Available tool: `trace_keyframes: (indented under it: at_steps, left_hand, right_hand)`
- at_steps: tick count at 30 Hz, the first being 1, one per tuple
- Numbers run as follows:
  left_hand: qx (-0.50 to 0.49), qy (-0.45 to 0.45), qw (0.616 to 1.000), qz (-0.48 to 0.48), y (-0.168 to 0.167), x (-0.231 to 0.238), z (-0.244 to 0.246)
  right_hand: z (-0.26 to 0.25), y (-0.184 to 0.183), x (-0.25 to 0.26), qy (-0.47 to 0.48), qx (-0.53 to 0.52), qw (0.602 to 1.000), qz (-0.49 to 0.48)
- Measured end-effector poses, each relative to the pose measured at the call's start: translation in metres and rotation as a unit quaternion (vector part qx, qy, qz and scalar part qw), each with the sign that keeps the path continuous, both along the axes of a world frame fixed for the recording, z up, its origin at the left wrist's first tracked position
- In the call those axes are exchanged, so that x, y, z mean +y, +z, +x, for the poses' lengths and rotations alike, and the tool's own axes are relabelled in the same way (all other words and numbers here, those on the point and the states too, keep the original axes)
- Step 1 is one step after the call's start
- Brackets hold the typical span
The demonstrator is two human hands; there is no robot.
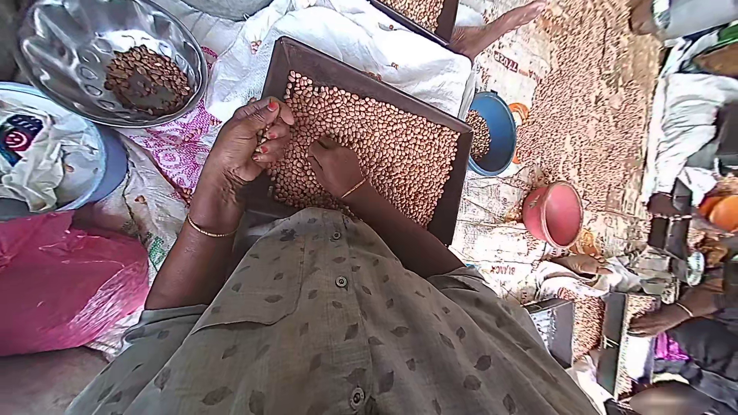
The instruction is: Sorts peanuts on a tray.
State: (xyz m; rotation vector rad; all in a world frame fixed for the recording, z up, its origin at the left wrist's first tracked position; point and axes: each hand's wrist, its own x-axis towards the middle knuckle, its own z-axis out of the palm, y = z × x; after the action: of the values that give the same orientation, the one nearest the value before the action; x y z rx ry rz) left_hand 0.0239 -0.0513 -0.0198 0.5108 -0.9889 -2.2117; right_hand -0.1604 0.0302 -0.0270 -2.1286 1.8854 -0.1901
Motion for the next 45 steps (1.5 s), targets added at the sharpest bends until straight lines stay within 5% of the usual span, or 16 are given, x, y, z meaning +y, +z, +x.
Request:
trace_keyframes:
  at_steps: [8, 31, 35, 40, 45]
  left_hand:
    - [-0.031, -0.006, 0.999, -0.037, -0.002, 0.000, 0.000]
    - [-0.109, 0.010, 0.992, -0.070, -0.008, 0.000, -0.003]
    - [-0.159, -0.021, 0.985, -0.062, -0.007, 0.001, -0.006]
    - [-0.180, -0.132, 0.975, -0.014, 0.010, 0.021, -0.020]
    - [-0.112, -0.211, 0.971, 0.020, 0.014, 0.042, -0.047]
  right_hand:
    - [0.019, 0.013, 0.005, 0.030, 0.072, 0.997, 0.020]
    - [0.003, 0.020, -0.004, -0.004, -0.003, 0.994, 0.111]
    - [-0.024, 0.039, -0.005, -0.060, -0.112, 0.992, -0.002]
    - [-0.036, 0.058, 0.022, 0.045, -0.330, 0.916, -0.224]
    - [-0.110, 0.056, 0.049, -0.143, -0.313, 0.902, -0.259]
